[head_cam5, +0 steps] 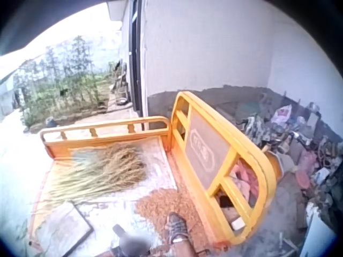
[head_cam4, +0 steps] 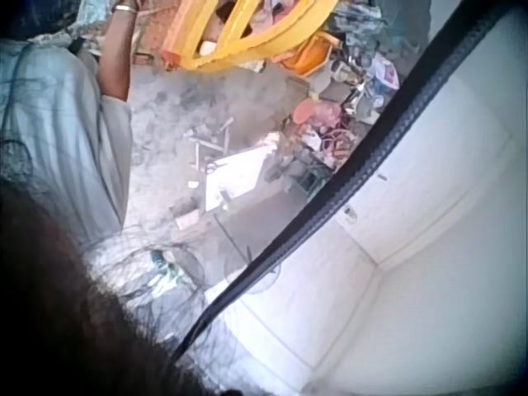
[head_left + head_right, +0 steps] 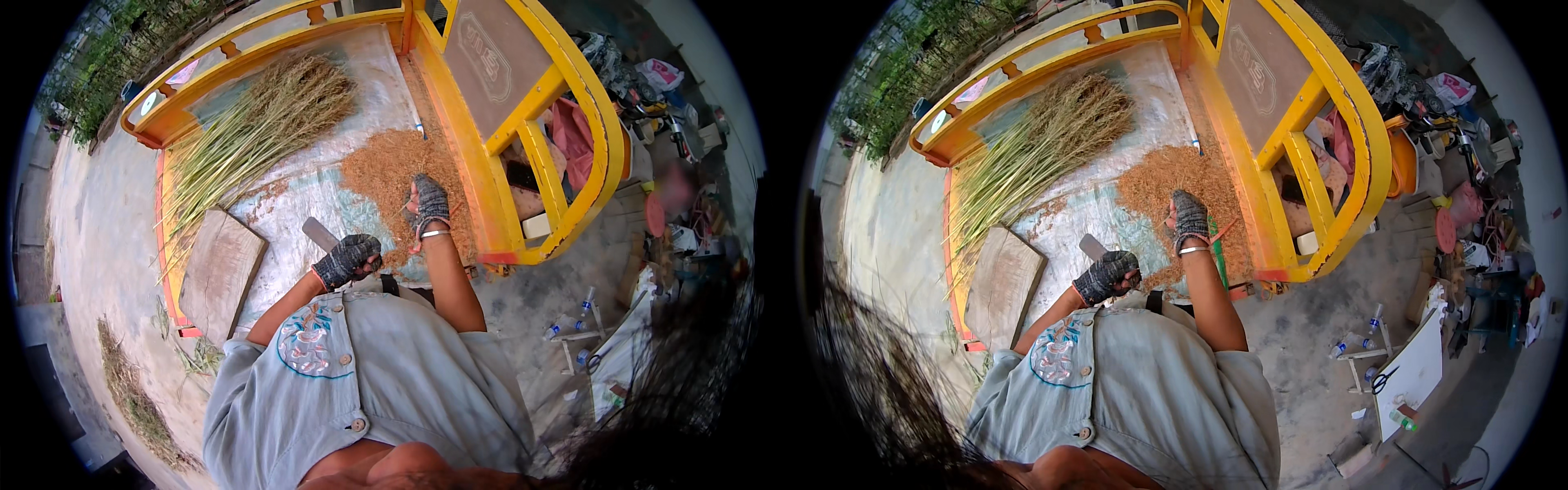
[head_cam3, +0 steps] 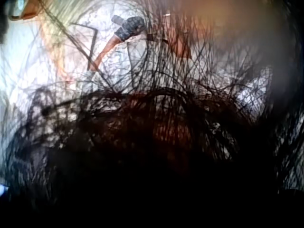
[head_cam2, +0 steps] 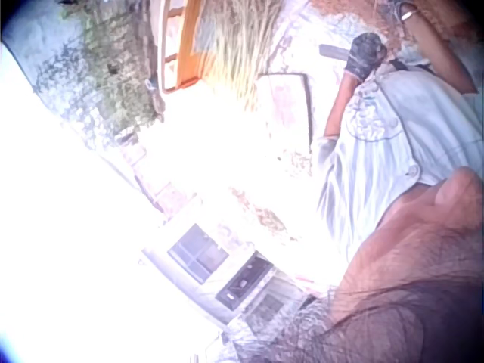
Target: The person gathers bundles of harvested grain stalks and secures them with a black strap. They then move a wooden board and gather loose grains from the truck bed into a pink sack.
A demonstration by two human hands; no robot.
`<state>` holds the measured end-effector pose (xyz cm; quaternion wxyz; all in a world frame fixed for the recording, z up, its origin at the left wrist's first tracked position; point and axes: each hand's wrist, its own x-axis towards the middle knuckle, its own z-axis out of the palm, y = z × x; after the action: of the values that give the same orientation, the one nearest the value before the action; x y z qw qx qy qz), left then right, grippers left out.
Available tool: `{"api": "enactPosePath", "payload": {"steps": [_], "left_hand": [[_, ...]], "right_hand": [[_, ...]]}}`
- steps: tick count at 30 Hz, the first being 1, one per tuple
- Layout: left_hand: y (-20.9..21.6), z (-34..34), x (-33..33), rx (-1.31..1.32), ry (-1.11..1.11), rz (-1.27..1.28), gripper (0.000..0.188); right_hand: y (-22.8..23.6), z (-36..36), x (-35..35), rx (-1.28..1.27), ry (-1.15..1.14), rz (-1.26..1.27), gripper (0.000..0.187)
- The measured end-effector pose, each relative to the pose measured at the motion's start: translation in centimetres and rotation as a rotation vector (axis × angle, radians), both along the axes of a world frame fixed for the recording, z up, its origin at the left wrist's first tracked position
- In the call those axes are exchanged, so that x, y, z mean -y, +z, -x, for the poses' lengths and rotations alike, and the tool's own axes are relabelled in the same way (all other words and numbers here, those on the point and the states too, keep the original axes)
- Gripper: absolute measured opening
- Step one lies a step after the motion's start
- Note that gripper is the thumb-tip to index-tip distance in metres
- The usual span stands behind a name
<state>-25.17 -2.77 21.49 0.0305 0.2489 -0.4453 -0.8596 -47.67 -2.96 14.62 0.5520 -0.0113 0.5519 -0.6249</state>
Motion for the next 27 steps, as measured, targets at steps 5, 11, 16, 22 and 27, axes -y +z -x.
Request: {"api": "enactPosePath", "payload": {"steps": [5, 11, 16, 22, 27], "left_hand": [[-1.8, -1.2, 0.5, 0.071, 0.069, 0.262, 0.028], [-2.7, -1.4, -0.5, -0.012, -0.061, 0.764, 0.018], [-2.0, -3.3, 0.0, -0.104, -0.213, 1.037, 0.022], [1.2, -8.8, 1.5, -0.101, -0.182, 0.841, 0.017], [-1.1, -6.8, 4.4, 0.062, 0.133, 0.755, 0.023]], "right_hand": [[5.2, -2.3, -0.8, 0.116, 0.017, 0.085, 0.021], [3.3, -2.4, -2.7, 0.541, -0.015, 0.304, 0.022], [1.1, -2.7, -3.6, -1.584, 0.413, 0.295, 0.019], [-3.6, 3.7, -5.7, -0.583, -0.214, -0.078, 0.029], [-7.9, 8.5, -13.6, -0.873, -0.245, -0.177, 0.028]]}}
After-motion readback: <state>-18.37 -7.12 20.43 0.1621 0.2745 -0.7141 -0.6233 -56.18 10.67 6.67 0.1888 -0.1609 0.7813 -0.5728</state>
